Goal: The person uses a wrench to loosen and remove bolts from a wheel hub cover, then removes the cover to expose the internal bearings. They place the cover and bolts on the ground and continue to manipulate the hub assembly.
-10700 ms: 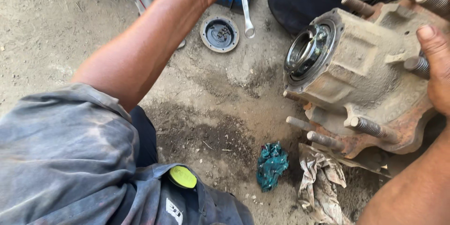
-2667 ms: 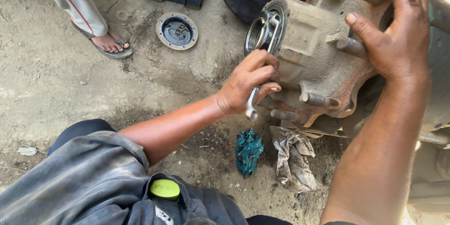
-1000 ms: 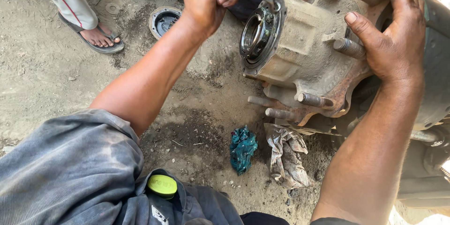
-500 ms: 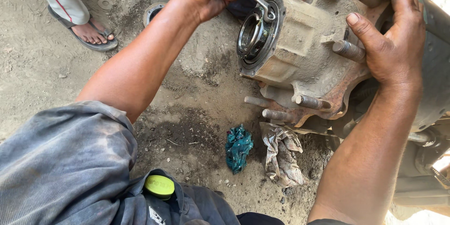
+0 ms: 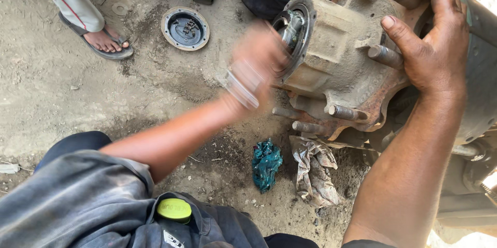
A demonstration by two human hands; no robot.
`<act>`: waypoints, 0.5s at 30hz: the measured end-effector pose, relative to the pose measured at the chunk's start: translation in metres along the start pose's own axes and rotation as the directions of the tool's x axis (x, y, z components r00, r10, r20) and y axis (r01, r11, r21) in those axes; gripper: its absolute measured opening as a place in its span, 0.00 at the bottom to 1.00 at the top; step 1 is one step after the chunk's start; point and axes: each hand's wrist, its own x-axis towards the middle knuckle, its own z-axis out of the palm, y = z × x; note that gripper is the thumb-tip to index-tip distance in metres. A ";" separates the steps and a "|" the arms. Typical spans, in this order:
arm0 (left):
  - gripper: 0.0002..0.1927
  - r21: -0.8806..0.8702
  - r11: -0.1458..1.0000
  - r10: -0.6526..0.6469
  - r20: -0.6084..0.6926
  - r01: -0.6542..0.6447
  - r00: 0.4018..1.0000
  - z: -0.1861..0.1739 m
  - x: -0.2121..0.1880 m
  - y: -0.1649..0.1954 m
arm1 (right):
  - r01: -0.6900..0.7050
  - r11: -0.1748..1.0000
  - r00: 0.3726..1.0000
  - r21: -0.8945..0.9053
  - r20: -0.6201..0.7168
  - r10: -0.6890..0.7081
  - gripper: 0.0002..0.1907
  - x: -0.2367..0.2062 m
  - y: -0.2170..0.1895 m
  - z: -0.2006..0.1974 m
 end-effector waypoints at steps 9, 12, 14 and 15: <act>0.17 -0.333 0.910 0.301 0.124 -0.246 0.945 -0.009 0.007 0.015 | -0.024 0.999 1.000 0.034 0.005 0.024 0.33 0.005 -0.011 -0.003; 0.23 -0.575 0.801 0.142 -0.094 -0.170 0.985 -0.021 0.029 0.009 | 0.006 0.999 1.000 0.045 0.000 -0.006 0.32 0.006 -0.017 -0.004; 0.23 -0.824 0.565 -0.132 -0.042 0.040 0.990 -0.024 0.040 -0.003 | -0.022 0.998 1.000 0.063 0.002 0.022 0.33 0.007 -0.019 -0.004; 0.22 -0.908 0.400 -0.251 0.024 0.127 0.968 -0.024 0.046 -0.013 | -0.039 0.997 0.999 0.073 0.001 0.039 0.33 0.007 -0.020 -0.003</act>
